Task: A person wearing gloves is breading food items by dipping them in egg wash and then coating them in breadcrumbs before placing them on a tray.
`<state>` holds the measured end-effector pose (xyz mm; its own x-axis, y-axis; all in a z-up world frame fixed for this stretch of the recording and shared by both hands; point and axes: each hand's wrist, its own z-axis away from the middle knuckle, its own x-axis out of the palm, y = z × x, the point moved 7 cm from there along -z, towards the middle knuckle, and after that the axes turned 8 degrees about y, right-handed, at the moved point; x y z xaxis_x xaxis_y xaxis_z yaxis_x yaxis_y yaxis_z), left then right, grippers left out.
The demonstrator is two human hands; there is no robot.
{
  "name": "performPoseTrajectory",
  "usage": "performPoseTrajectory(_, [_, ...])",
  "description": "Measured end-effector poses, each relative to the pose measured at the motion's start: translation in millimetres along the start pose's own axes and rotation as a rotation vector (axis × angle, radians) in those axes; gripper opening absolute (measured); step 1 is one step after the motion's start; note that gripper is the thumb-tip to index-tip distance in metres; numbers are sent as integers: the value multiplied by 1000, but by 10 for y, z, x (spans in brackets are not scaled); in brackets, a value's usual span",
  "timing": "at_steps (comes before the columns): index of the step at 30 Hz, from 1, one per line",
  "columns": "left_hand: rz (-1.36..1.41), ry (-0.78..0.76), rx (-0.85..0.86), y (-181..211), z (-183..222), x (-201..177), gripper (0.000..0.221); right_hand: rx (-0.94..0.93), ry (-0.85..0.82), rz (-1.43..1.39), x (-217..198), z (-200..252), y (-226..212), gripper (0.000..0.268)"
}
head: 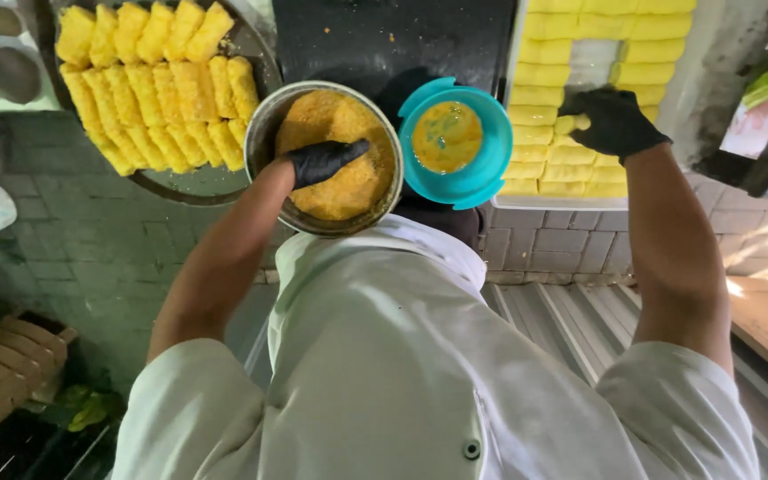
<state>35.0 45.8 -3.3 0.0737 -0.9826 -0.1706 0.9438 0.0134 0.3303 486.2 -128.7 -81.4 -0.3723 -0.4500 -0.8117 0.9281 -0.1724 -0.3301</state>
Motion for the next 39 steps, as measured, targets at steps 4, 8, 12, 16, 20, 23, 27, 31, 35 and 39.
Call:
performPoseTrajectory(4, [-118,96,219,-228,-145,-109,77,122,226,-331,-241,252,27,40])
performPoseTrajectory(8, [-470,781,537,-200,-12,-366,61,408,583,-1056,-621,652,-238,32])
performPoseTrajectory(12, [-566,813,576,-296,-269,24,77,242,361,-1867,-734,523,-1587,48])
performPoseTrajectory(16, [-706,975,555,-328,-598,247,60,477,439,-1411,-217,151,-2106,45])
performPoseTrajectory(20, [-242,754,284,-587,-780,163,60,425,498,-662,397,-283,-2042,45])
performPoseTrajectory(23, [285,714,364,-714,-558,114,52,334,454,-311,329,-341,-2435,39])
performPoseTrajectory(27, [967,582,428,-874,50,-162,41,255,480,-283,634,-413,-2399,37])
performPoseTrajectory(31, [919,653,399,-1167,761,-921,43,339,365,-472,657,-408,-2349,44])
performPoseTrajectory(35, [458,972,140,-2017,270,-1533,73,355,545,-267,445,-330,-2261,25])
performPoseTrajectory(39, [391,973,-1,-2217,-166,-1695,68,258,696,-287,265,-210,-2679,37])
